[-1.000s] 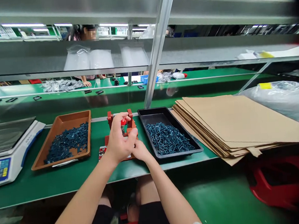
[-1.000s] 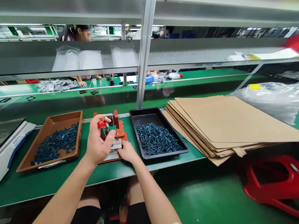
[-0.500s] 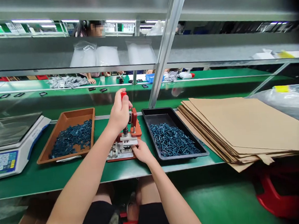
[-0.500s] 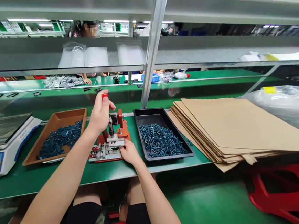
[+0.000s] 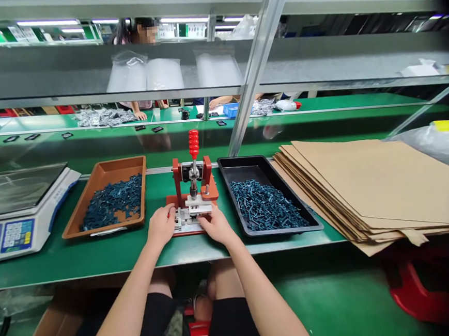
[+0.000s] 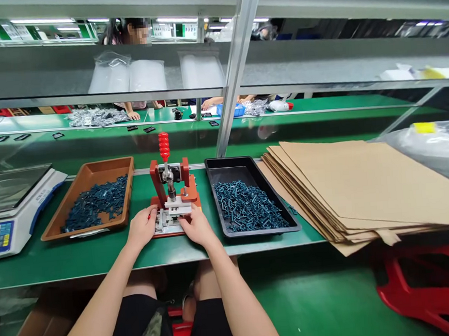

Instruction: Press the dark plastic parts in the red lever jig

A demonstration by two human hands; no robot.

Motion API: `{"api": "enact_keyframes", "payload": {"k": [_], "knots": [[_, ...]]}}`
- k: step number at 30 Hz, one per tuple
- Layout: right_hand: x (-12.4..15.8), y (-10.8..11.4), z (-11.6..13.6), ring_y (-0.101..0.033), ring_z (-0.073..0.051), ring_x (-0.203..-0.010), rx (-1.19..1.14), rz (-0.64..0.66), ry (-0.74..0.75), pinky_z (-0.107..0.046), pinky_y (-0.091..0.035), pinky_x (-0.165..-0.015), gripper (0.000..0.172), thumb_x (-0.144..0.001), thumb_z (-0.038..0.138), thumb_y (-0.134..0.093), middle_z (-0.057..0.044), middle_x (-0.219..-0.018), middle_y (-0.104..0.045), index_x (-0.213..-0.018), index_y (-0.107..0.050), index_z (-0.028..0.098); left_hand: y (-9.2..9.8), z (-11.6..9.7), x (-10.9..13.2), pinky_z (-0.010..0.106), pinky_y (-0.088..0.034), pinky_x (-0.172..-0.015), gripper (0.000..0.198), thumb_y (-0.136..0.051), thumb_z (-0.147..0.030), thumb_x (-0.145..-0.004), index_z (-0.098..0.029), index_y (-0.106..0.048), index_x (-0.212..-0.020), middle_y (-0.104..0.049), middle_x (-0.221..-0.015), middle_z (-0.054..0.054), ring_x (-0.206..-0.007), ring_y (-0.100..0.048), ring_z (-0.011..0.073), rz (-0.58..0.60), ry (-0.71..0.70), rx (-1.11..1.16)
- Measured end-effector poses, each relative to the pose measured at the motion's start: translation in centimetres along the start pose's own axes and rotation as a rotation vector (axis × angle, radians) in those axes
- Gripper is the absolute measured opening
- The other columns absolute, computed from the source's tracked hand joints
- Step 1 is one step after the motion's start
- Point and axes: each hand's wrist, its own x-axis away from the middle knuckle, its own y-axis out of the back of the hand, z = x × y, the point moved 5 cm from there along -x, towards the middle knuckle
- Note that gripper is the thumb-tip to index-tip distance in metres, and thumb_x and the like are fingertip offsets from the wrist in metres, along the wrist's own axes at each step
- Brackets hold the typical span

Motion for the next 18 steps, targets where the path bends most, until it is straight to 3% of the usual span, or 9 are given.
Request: {"api": "enact_keyframes", "payload": {"k": [5,8,10,13,14,16,18], "knots": [[-0.8,-1.7,-0.7,-0.063,-0.024,-0.115,0.041,-0.036,-0.113,-0.041,-0.05,-0.103,0.035,-0.084,0.019,-0.06,-0.008,-0.129,-0.064,-0.118,-0.068,0.024,0.5,1.9,-0.3,0.045,-0.053,-0.095,0.062,-0.023,-0.062,-0.099,-0.015,-0.061,-0.112,-0.078,-0.092,0.015,-0.099,-0.073,0.0276,-0.188,0.178,0.546],[-1.3,-1.4,-0.5,-0.063,-0.025,-0.114,0.069,-0.074,-0.101,-0.041,-0.05,-0.103,0.034,-0.085,0.016,-0.055,-0.008,-0.123,-0.066,-0.116,-0.067,0.023,0.8,1.5,0.9,0.046,-0.047,-0.105,0.053,-0.034,-0.059,-0.099,-0.016,-0.055,-0.122,-0.074,-0.113,0.017,-0.114,-0.067,0.0263,-0.267,0.13,0.523],[-1.0,-0.5,0.0,-0.062,-0.025,-0.113,0.118,-0.148,-0.081,-0.043,-0.049,-0.104,0.035,-0.086,0.012,-0.05,-0.01,-0.118,-0.066,-0.115,-0.067,0.021,1.5,0.7,3.6,0.048,-0.04,-0.113,0.051,-0.046,-0.054,-0.096,-0.018,-0.05,-0.132,-0.062,-0.136,0.018,-0.13,-0.057,0.0269,-0.372,0.057,0.418],[1.4,0.5,1.9,-0.061,-0.026,-0.104,0.209,-0.275,-0.062,-0.045,-0.05,-0.098,0.025,-0.09,0.014,-0.046,-0.012,-0.106,-0.064,-0.104,-0.066,0.018,2.4,-0.6,10.6,0.048,-0.036,-0.116,0.054,-0.059,-0.047,-0.092,-0.021,-0.047,-0.139,-0.049,-0.147,0.018,-0.137,-0.047,0.0291,-0.471,-0.028,0.302],[2.8,0.2,2.7,-0.06,-0.026,-0.1,0.218,-0.294,-0.054,-0.044,-0.051,-0.094,0.021,-0.092,0.016,-0.046,-0.011,-0.101,-0.063,-0.099,-0.065,0.019,2.2,-0.8,13.1,0.047,-0.04,-0.112,0.054,-0.058,-0.045,-0.093,-0.022,-0.047,-0.14,-0.051,-0.144,0.017,-0.13,-0.052,0.0282,-0.417,-0.007,0.34],[6.0,-1.5,4.8,-0.06,-0.025,-0.094,0.167,-0.238,-0.025,-0.041,-0.052,-0.088,0.016,-0.095,0.019,-0.048,-0.009,-0.095,-0.061,-0.094,-0.064,0.021,1.1,-1.0,17.5,0.043,-0.05,-0.098,0.053,-0.053,-0.047,-0.096,-0.023,-0.045,-0.142,-0.06,-0.13,0.016,-0.107,-0.064,0.0236,-0.193,0.138,0.516],[9.4,-4.9,7.2,-0.06,-0.022,-0.093,0.041,0.044,0.026,-0.037,-0.053,-0.084,0.017,-0.096,0.018,-0.048,-0.007,-0.096,-0.06,-0.097,-0.065,0.022,-0.2,-0.9,20.9,0.037,-0.055,-0.081,0.053,-0.049,-0.054,-0.096,-0.022,-0.05,-0.138,-0.066,-0.115,0.013,-0.085,-0.066,0.0194,0.016,0.361,0.712]]}}
